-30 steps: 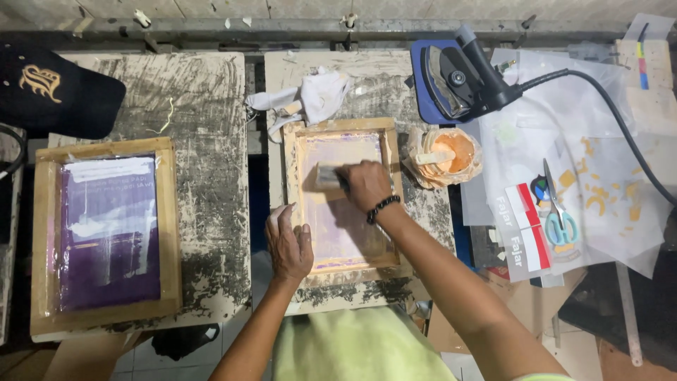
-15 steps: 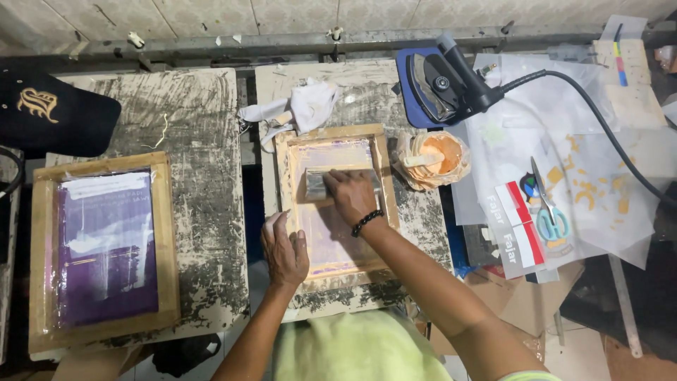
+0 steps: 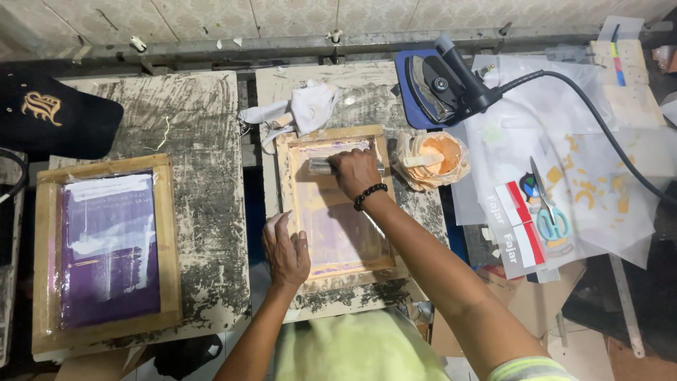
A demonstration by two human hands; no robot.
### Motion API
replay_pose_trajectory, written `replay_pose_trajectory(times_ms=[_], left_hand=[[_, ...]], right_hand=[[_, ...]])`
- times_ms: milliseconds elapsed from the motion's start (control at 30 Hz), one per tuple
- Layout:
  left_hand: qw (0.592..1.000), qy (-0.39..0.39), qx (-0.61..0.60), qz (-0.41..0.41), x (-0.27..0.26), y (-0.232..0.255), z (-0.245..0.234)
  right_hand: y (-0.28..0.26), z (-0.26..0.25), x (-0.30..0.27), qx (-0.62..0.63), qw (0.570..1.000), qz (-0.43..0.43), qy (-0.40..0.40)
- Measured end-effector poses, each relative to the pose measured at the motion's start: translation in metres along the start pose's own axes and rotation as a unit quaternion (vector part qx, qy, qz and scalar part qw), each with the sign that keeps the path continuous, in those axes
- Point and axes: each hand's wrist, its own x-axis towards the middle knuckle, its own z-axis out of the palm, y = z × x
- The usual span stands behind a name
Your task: The person uses a squeegee to spread orange ink across a screen printing frame. They repeatedly pull the ink across the mesh to ensure even coverage over the design area. The workspace includes a second frame with purple ink and various tools like scissors and an iron.
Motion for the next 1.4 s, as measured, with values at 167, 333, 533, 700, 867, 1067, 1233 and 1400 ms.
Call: replay_pose_trajectory(times_ms=[167, 333, 533, 700, 867, 1067, 1233, 1400], left_hand=[[1.000, 0.007, -0.014, -0.007, 0.004, 0.012, -0.008], [1.000, 0.012, 0.007, 0.015, -0.001, 0.000, 0.004], [1.000, -0.003, 0.004, 0.011, 0.007, -0.002, 0.002], [1.000, -0.013, -0.019, -0.004, 0.006, 0.012, -0.009], [1.000, 0.010, -0.019, 0.020, 0.006, 0.014, -0.011], [0.995, -0.018, 0.011, 0.102, 0.005, 0.026, -0.031], [0.974, -0.054, 0.023, 0.220, 0.002, 0.031, -0.036], [0.952, -0.101, 0.035, 0.286, 0.000, 0.038, -0.038]], right_hand=[[-0.018, -0.012, -0.032, -0.008, 0.999, -0.004, -0.039], [-0.027, -0.038, -0.075, 0.020, 0.998, -0.026, -0.059], [-0.016, -0.081, -0.060, 0.074, 0.990, 0.002, -0.122], [-0.013, -0.126, -0.042, 0.247, 0.951, 0.141, -0.125], [-0.013, -0.150, -0.053, 0.524, 0.788, 0.292, -0.136], [0.024, -0.082, -0.084, 0.667, 0.597, 0.432, -0.113], [0.005, -0.105, -0.087, 0.694, 0.536, 0.464, -0.131], [0.012, -0.087, -0.094, 0.699, 0.527, 0.464, -0.135]])
